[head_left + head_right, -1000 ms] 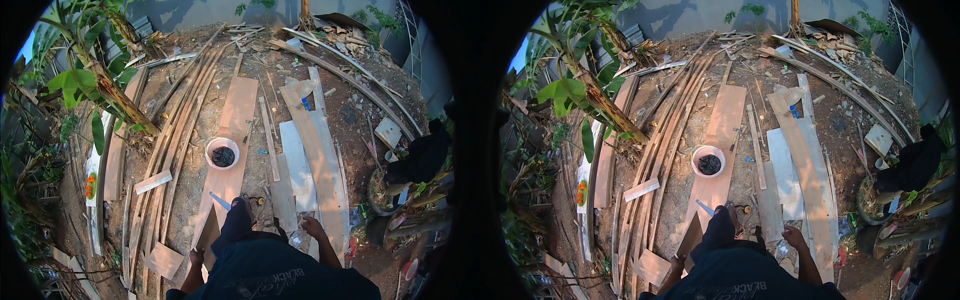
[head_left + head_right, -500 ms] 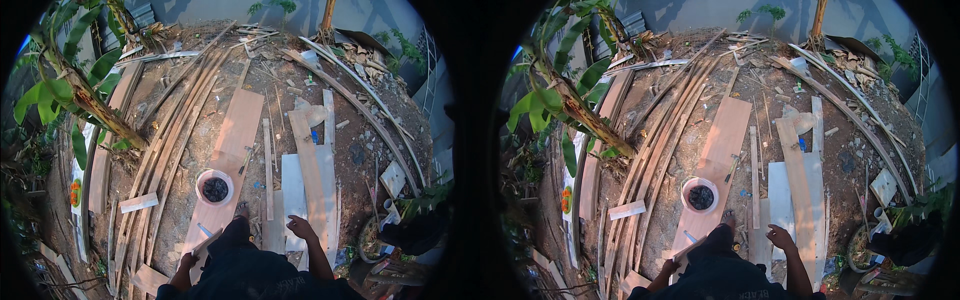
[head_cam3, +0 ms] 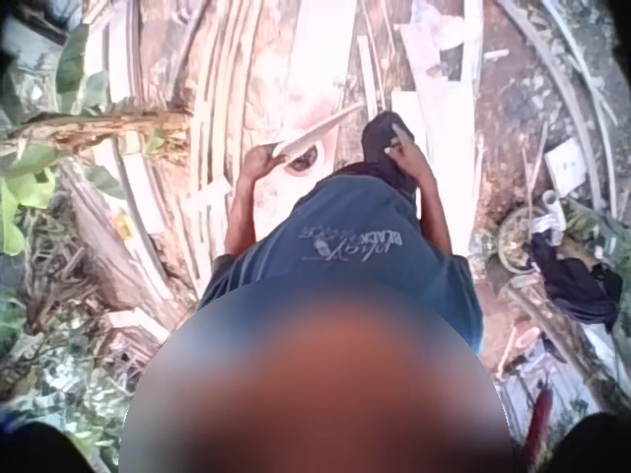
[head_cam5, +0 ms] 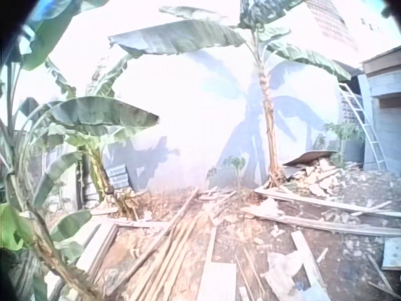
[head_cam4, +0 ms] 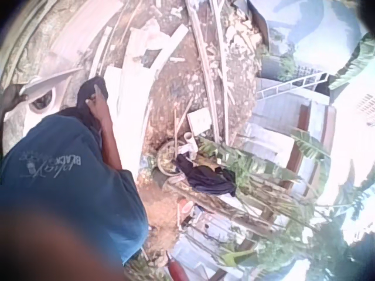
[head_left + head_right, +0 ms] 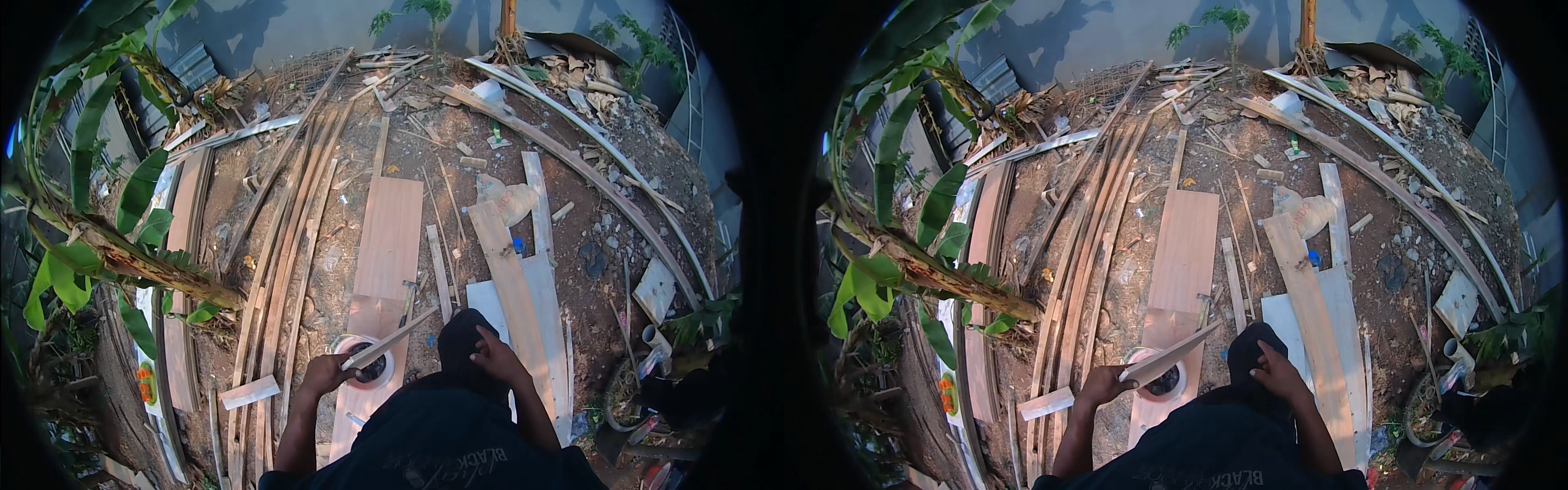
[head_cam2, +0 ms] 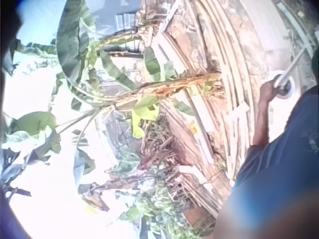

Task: The person measures a plywood sheet with a tape measure and marks it with a pen, then uses a hand saw to cut along the marked line. The cut piece is separated and placed aside.

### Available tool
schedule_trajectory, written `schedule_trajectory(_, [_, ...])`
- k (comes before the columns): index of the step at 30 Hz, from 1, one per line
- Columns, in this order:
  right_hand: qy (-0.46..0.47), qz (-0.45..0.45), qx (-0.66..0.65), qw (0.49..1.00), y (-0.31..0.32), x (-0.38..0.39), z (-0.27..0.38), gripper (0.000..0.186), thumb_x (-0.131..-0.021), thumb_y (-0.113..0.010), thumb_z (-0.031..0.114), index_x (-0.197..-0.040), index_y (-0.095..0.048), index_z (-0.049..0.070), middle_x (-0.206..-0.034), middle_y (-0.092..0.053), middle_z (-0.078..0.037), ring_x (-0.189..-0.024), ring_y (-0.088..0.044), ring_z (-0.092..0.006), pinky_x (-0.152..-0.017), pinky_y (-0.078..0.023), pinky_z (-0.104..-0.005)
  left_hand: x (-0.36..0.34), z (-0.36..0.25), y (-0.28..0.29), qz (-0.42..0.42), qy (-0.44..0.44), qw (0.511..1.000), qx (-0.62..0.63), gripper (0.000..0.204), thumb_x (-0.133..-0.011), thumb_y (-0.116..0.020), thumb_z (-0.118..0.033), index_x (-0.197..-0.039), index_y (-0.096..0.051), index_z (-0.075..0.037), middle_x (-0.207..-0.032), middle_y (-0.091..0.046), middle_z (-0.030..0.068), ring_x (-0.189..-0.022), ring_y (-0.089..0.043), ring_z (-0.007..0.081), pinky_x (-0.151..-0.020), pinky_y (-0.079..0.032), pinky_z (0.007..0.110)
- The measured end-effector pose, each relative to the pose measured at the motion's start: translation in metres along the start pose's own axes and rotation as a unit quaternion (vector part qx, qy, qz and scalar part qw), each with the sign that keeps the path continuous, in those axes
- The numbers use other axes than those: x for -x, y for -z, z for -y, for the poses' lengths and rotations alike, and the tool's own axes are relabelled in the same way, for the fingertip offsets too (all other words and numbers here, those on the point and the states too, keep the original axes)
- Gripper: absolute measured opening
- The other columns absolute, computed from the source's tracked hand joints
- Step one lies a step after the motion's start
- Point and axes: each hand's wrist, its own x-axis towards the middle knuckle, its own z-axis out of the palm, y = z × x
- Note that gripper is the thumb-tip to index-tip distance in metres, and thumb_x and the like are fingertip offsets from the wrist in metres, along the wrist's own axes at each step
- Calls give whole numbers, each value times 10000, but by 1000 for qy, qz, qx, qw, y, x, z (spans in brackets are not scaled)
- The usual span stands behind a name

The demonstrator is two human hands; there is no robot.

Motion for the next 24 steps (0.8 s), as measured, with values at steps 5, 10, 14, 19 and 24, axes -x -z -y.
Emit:
schedule_trajectory(5, [0,-112,-82,990,37,-103,-5,972,-801,-773,206,-1537,-157,48,-1283,-553,-200,-1039,-620,-267,-900,-513,-390,-89,-68,68,-154,-77,978,120,403,-831,-741,-363,-1176,-687,-161,-837,-711,149,-745,-704,280,-686,-539,372])
schedule_trajectory(10, [-51,-89,-230,968,108,-242,-34,1100,-783,-789,170,-1553,-10,65,-1499,-321,-268,-1279,-475,-361,-1004,-463,-454,-230,-113,123,-239,-121,856,442,355,-856,-759,-278,-1063,-682,0,-885,-700,64,-836,-653,118,-723,-513,293])
schedule_trajectory(14, [25,29,-313,949,180,-347,-28,959,-838,-696,12,-1559,-69,103,-1541,-283,-206,-1371,-383,-329,-1071,-408,-428,-333,-168,195,-259,-159,787,536,352,-879,-748,-275,-1056,-666,18,-950,-680,48,-869,-634,126,-773,-512,283])
schedule_trajectory(19, [91,15,-335,938,306,-464,17,445,-926,-673,164,-1312,-497,30,-1238,-614,-88,-1153,-570,-201,-998,-448,-362,-447,-230,310,-306,-163,756,555,605,-842,-779,-325,-1286,-539,8,-1185,-621,108,-1084,-592,186,-936,-471,335])
schedule_trajectory(24, [107,23,-338,935,404,-569,86,300,-966,-633,194,-1192,-601,-2,-1106,-674,-61,-1000,-611,-128,-875,-496,-311,-545,-239,371,-487,-117,765,404,794,-889,-717,-280,-1497,-287,-4,-1516,-350,206,-1402,-362,303,-1153,-297,413])
